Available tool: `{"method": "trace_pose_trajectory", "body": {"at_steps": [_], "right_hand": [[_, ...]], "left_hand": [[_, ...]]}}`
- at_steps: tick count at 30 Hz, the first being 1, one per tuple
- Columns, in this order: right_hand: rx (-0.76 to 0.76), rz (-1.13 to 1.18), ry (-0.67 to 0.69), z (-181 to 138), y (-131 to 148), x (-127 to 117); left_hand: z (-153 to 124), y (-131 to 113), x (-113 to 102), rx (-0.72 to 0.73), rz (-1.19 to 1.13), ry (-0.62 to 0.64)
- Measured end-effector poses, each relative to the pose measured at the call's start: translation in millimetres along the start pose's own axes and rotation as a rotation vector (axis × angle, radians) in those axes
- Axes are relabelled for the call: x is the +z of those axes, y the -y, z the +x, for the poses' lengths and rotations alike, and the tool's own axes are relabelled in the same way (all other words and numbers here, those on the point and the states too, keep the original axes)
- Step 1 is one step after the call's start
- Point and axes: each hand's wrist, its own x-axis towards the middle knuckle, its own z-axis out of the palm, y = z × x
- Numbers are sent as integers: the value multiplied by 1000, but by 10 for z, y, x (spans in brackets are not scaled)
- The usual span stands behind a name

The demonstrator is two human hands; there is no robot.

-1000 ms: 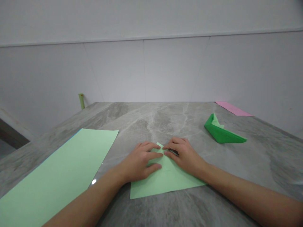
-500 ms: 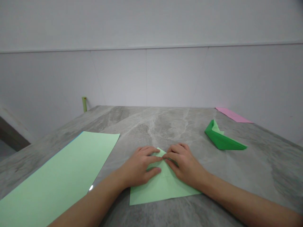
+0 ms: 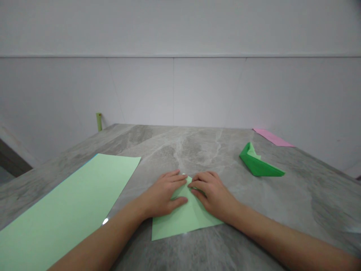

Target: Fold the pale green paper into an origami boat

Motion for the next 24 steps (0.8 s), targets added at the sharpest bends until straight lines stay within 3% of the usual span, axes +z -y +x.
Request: {"method": "trace_pose_trajectory", "body": {"at_steps": [7, 14, 24], "right_hand": [[3, -47, 109, 23, 7, -25], [-13, -80, 264, 21, -58, 7], [22, -40, 278, 54, -126, -6]], "left_hand": [[2, 6, -18, -65, 46, 94], [-9, 4, -25, -129, 144, 107], [3, -4, -18, -159, 101, 122]]}}
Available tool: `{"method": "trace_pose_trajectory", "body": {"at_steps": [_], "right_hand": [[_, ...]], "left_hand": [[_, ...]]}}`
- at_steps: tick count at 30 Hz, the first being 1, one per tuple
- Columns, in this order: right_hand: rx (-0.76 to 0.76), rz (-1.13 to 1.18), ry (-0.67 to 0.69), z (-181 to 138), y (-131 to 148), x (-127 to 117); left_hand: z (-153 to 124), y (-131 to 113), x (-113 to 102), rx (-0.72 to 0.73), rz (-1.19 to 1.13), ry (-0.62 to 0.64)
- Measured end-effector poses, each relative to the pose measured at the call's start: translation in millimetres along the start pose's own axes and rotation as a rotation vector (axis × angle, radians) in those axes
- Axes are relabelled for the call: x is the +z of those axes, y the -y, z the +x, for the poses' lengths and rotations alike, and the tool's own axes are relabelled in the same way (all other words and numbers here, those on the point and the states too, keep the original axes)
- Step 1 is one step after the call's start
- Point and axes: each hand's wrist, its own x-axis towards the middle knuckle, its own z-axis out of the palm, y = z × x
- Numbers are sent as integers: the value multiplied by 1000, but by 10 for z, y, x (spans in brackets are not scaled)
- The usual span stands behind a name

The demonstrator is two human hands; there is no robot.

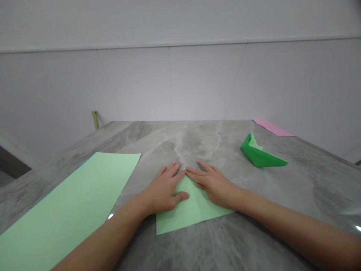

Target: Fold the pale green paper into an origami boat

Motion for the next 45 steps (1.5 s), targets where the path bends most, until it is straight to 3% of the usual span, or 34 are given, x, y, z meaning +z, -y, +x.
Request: {"method": "trace_pose_trajectory", "body": {"at_steps": [10, 18, 21, 24, 28, 34, 42, 45], "right_hand": [[-108, -246, 84, -197, 93, -269], [52, -351, 146, -458, 288, -478], [208, -467, 208, -433, 284, -585], [419, -549, 86, -302, 284, -605], [442, -390, -65, -121, 290, -413], [437, -75, 10, -32, 200, -227], [272, 821, -25, 124, -22, -141], [198, 930, -83, 118, -26, -88]], "left_hand": [[12, -63, 31, -36, 110, 21], [7, -59, -22, -31, 108, 59], [-5, -68, -35, -31, 116, 90], [-13, -71, -22, -43, 118, 89], [-9, -64, 9, -59, 109, 64], [0, -52, 29, -60, 45, 32], [46, -79, -16, -65, -337, -173], [61, -125, -18, -34, -417, -248]]}}
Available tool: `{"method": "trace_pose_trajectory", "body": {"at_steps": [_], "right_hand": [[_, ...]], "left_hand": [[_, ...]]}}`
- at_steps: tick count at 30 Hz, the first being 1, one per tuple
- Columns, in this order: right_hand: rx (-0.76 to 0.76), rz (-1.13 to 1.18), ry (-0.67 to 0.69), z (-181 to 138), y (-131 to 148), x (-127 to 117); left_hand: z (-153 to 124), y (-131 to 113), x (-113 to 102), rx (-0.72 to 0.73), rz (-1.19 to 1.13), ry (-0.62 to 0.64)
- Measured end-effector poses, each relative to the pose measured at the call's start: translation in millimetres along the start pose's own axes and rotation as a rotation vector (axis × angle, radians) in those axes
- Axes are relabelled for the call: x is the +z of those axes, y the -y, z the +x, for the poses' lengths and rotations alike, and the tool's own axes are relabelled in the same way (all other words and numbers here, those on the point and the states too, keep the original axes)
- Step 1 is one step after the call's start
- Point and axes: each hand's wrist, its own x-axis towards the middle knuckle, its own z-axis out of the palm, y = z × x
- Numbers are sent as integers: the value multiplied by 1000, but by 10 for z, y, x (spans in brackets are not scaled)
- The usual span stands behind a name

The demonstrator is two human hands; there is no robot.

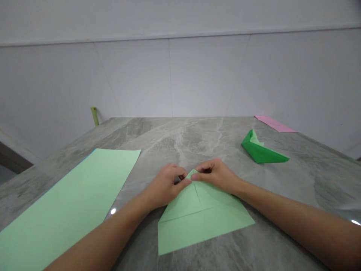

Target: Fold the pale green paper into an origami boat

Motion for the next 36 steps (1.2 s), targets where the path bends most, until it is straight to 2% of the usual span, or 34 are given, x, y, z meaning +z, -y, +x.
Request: {"method": "trace_pose_trajectory", "body": {"at_steps": [2, 4, 7, 9, 11, 14, 16, 18, 20, 22, 25, 27, 31, 36], "right_hand": [[-36, 5, -40, -7, -1, 5], [-12, 42, -86, -4, 8, -17], [102, 175, -148, 16, 10, -88], [172, 285, -181, 28, -7, -132], [206, 379, -197, 38, -35, -158], [200, 487, -195, 51, -78, -163], [183, 522, -196, 57, -90, -150], [180, 514, -179, 58, -81, -123], [189, 473, -153, 51, -57, -82], [199, 426, -135, 40, -31, -34], [181, 361, -108, 26, -15, 21], [160, 319, -88, 21, -23, 33], [148, 260, -45, 19, -49, 35], [123, 207, -13, 16, -36, 62]], "left_hand": [[6, -7, -8, 5, -8, 3], [12, 11, -62, 27, -20, 75], [13, 82, -234, 101, -107, 303], [-4, 155, -377, 97, -208, 477], [-35, 239, -497, 55, -363, 583], [-78, 339, -575, -15, -698, 534], [-78, 350, -548, -38, -854, 387], [-52, 306, -468, -83, -884, 226], [-19, 221, -362, -181, -779, 175], [-2, 126, -259, -195, -594, 209], [-14, 30, -161, -185, -532, 386], [-30, 15, -141, -229, -498, 429], [-33, 41, -144, -299, -485, 384], [-22, 47, -140, -319, -507, 336]]}}
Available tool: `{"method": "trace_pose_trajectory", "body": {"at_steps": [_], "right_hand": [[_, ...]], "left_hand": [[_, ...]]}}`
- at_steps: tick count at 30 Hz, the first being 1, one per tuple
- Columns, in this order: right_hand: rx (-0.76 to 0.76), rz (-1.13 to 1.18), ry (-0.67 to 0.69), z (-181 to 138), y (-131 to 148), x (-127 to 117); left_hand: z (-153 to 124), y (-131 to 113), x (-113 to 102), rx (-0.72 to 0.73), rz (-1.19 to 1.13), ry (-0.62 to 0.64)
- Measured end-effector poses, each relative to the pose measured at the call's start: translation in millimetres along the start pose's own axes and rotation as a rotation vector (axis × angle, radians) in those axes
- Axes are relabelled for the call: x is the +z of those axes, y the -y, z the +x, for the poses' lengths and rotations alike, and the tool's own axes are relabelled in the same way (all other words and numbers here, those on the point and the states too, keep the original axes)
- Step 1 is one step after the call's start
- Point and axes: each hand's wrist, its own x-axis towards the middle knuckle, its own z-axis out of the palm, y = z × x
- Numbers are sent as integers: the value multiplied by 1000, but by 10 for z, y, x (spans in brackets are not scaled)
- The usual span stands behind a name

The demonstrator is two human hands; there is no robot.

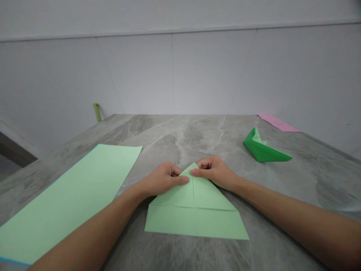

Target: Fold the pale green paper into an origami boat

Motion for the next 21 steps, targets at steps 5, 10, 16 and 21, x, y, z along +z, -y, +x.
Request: {"method": "trace_pose_trajectory", "body": {"at_steps": [5, 10, 16, 21], "right_hand": [[-35, -13, 20, -8, 13, 24], [-63, -36, 14, -13, 23, 52], [-126, -70, 5, -29, 16, 101], [-167, -48, -44, -38, 22, 106]], "left_hand": [[-14, -18, -4, -18, 13, 17], [-3, -43, 19, -22, 4, -6], [23, -75, 69, -85, -40, -57], [8, -80, 69, -108, -51, -58]]}}
